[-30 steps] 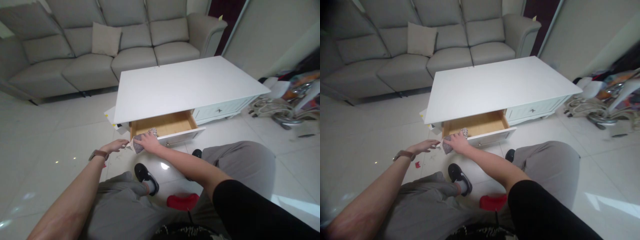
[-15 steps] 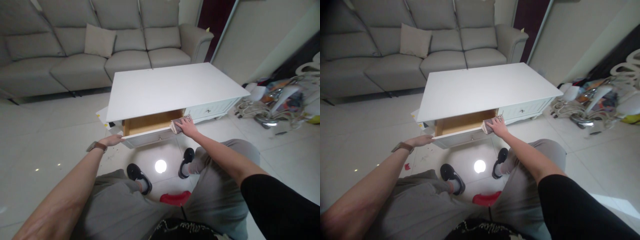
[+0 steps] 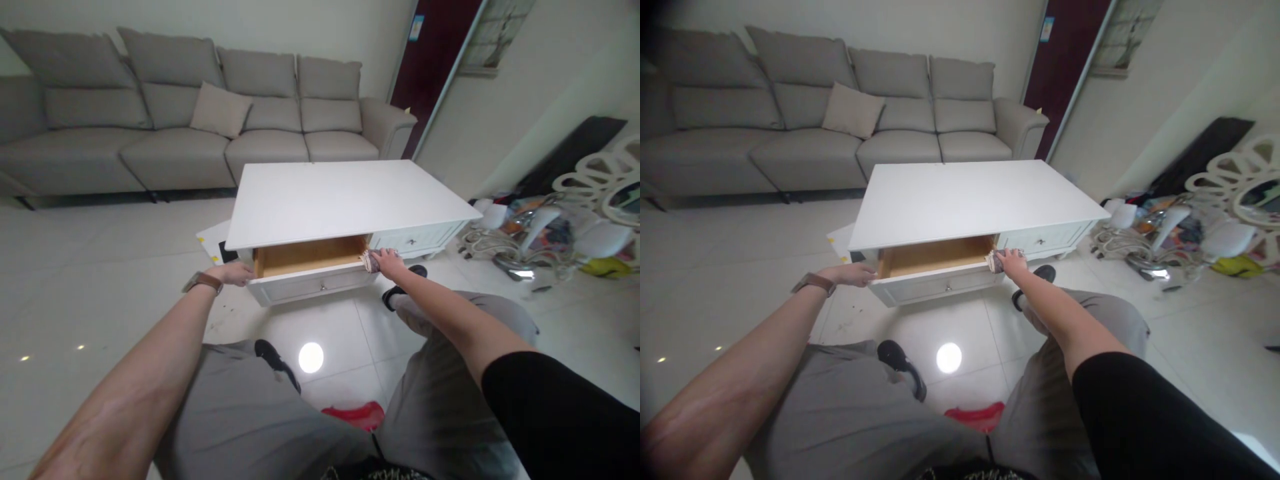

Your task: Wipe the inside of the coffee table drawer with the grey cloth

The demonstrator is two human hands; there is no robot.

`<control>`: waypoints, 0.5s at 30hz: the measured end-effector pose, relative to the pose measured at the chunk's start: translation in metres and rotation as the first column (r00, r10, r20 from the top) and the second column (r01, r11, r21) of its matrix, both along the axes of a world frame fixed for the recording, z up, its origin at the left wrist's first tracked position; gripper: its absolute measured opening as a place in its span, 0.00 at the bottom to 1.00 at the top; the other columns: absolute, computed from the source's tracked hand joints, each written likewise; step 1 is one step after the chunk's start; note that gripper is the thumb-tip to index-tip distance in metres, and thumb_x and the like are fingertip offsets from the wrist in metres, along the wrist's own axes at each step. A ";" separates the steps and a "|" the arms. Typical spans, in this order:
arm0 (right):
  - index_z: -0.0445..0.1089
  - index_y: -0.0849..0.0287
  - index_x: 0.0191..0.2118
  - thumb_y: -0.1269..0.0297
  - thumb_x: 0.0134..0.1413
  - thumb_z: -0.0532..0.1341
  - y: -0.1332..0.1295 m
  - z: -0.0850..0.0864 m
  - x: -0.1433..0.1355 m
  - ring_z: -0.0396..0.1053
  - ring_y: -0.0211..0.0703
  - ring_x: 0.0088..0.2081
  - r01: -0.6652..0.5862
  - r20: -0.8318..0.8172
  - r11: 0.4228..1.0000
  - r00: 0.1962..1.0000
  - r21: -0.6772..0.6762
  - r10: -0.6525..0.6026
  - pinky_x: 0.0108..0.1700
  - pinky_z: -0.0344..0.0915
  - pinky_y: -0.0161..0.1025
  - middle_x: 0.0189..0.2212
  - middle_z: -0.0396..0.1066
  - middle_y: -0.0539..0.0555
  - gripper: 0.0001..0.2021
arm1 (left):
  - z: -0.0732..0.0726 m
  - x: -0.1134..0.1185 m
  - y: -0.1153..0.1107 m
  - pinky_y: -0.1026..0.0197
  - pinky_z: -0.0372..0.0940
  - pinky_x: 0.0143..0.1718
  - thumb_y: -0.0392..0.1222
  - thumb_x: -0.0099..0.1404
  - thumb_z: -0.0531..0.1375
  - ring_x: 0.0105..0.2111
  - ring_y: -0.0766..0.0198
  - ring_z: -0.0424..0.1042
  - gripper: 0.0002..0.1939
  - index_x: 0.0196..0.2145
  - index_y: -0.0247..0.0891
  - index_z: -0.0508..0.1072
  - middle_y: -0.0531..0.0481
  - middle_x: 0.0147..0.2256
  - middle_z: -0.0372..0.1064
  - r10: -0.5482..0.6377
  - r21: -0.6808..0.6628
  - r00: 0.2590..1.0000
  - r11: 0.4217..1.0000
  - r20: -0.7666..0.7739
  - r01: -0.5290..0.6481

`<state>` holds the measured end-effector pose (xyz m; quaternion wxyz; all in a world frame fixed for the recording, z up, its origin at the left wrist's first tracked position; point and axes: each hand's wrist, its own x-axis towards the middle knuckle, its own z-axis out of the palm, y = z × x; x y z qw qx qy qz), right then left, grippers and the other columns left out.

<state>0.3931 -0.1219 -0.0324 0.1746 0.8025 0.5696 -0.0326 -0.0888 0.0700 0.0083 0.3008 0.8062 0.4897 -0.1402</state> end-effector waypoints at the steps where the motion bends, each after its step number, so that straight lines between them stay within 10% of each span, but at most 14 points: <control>1: 0.53 0.43 0.71 0.68 0.68 0.47 0.001 0.001 0.002 0.52 0.65 0.64 -0.011 0.007 1.000 1.000 -0.010 0.011 0.53 0.64 0.60 0.67 0.53 0.65 0.29 | -0.001 -0.003 0.003 0.59 0.72 0.41 0.59 0.50 0.61 0.42 0.52 0.76 0.24 0.37 0.38 0.80 0.43 0.40 0.79 0.007 -0.022 1.000 1.000 0.021 -0.007; 7: 0.52 0.47 0.71 0.67 0.65 0.52 0.007 -0.003 0.022 0.57 0.62 0.59 -0.174 0.024 0.984 0.984 -0.025 0.175 0.53 0.65 0.59 0.64 0.55 0.66 0.30 | -0.023 -0.026 0.020 0.58 0.72 0.41 0.51 0.42 0.64 0.40 0.50 0.77 0.17 0.28 0.38 0.76 0.44 0.33 0.77 0.114 -0.236 0.992 0.967 0.049 -0.099; 15: 0.57 0.57 0.68 0.69 0.50 0.62 0.012 -0.043 0.046 0.63 0.60 0.53 -0.133 -0.167 0.927 0.965 0.350 0.201 0.57 0.64 0.55 0.59 0.59 0.66 0.38 | -0.028 -0.022 0.021 0.58 0.67 0.35 0.59 0.52 0.57 0.36 0.53 0.76 0.23 0.33 0.37 0.80 0.44 0.32 0.78 0.038 -0.027 0.999 0.999 0.002 -0.038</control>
